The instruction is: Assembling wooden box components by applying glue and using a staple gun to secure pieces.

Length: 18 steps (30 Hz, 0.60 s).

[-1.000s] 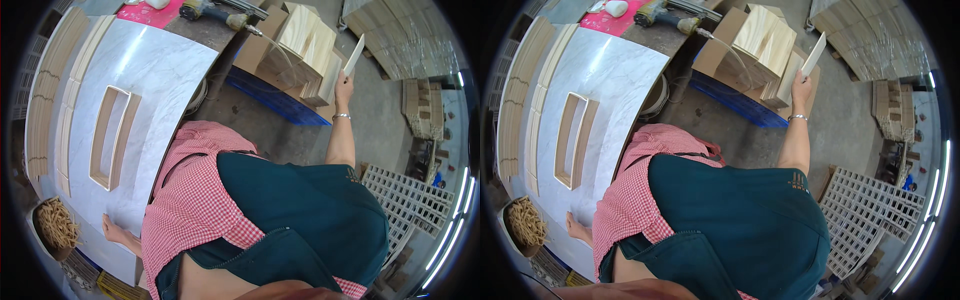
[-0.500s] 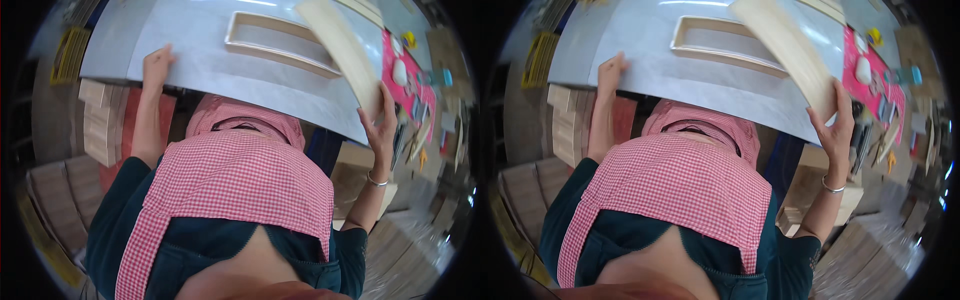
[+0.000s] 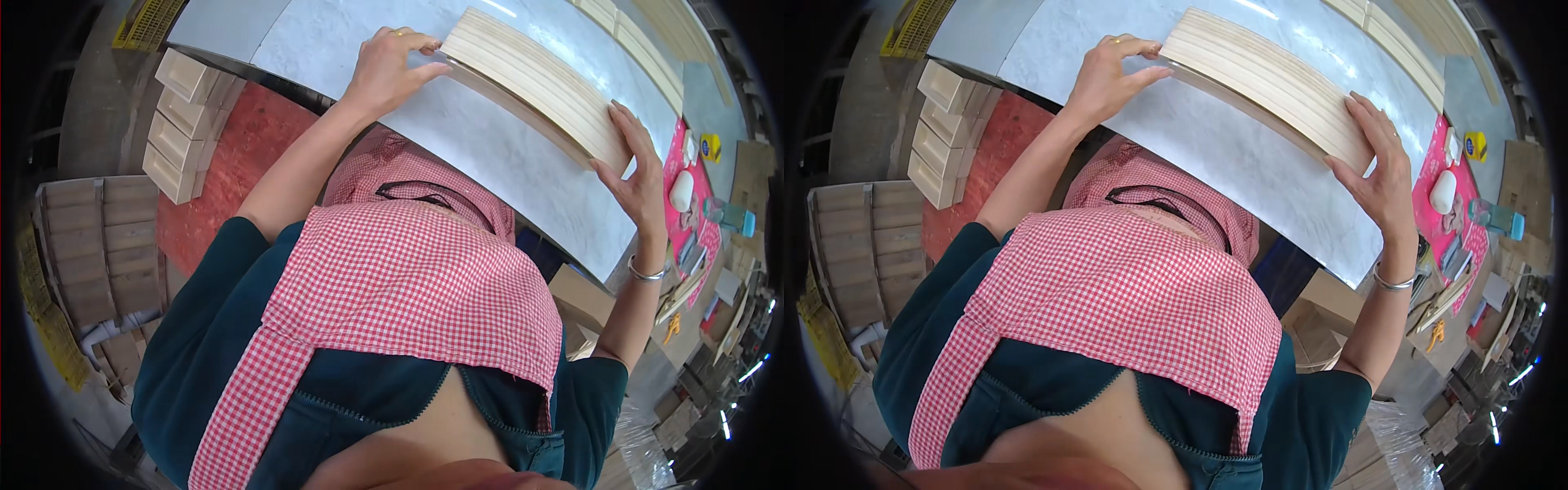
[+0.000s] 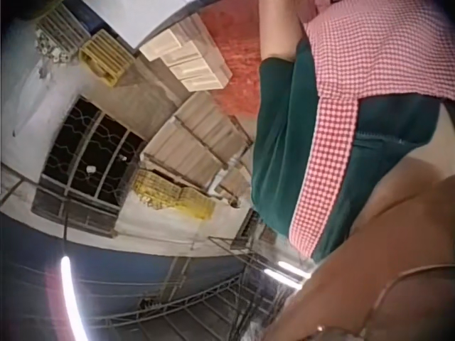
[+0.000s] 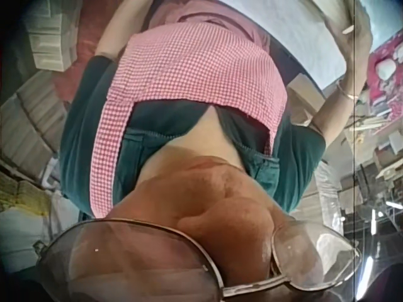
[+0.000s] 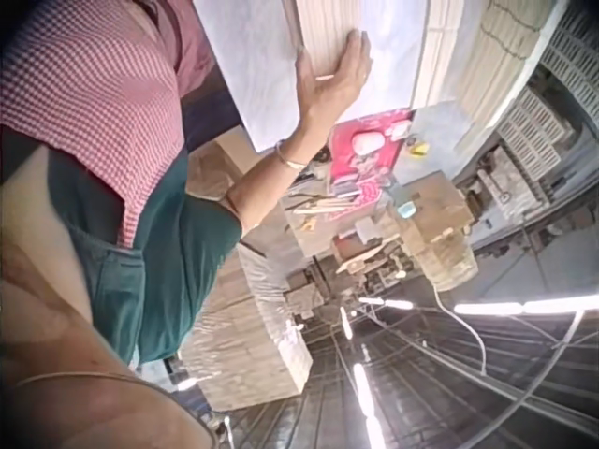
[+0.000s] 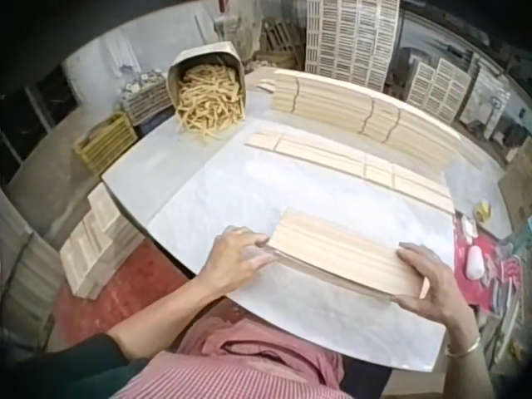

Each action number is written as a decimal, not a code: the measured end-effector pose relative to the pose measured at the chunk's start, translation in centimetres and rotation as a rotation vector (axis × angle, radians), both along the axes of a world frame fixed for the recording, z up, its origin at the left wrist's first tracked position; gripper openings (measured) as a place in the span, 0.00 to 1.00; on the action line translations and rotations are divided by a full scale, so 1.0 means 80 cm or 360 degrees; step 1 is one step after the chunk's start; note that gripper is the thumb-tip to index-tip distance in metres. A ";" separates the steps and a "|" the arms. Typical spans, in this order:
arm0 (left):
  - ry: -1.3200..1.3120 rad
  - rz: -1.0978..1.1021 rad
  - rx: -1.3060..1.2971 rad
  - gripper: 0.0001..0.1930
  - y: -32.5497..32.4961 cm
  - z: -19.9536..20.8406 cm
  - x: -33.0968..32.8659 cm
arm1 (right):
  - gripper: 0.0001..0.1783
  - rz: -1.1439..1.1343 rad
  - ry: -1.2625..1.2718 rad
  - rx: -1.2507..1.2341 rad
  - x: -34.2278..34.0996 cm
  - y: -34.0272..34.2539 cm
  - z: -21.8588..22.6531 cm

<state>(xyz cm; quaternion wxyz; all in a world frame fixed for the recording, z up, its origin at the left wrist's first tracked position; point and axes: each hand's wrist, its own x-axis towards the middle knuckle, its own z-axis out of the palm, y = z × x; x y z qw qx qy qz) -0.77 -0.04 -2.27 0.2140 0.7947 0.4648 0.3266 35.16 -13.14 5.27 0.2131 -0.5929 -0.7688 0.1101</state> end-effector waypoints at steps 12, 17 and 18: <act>0.0084 -0.0003 0.0182 0.12 0.001 -0.003 0.017 | 0.38 -0.0040 -0.0005 -0.0025 0.019 0.009 -0.026; 0.0066 -0.0038 0.0224 0.10 0.002 -0.001 0.017 | 0.36 -0.0026 -0.0256 0.0061 0.020 0.011 -0.038; 0.0062 -0.0037 0.0216 0.10 0.002 0.000 0.017 | 0.36 -0.0009 -0.0317 0.0109 0.020 0.011 -0.040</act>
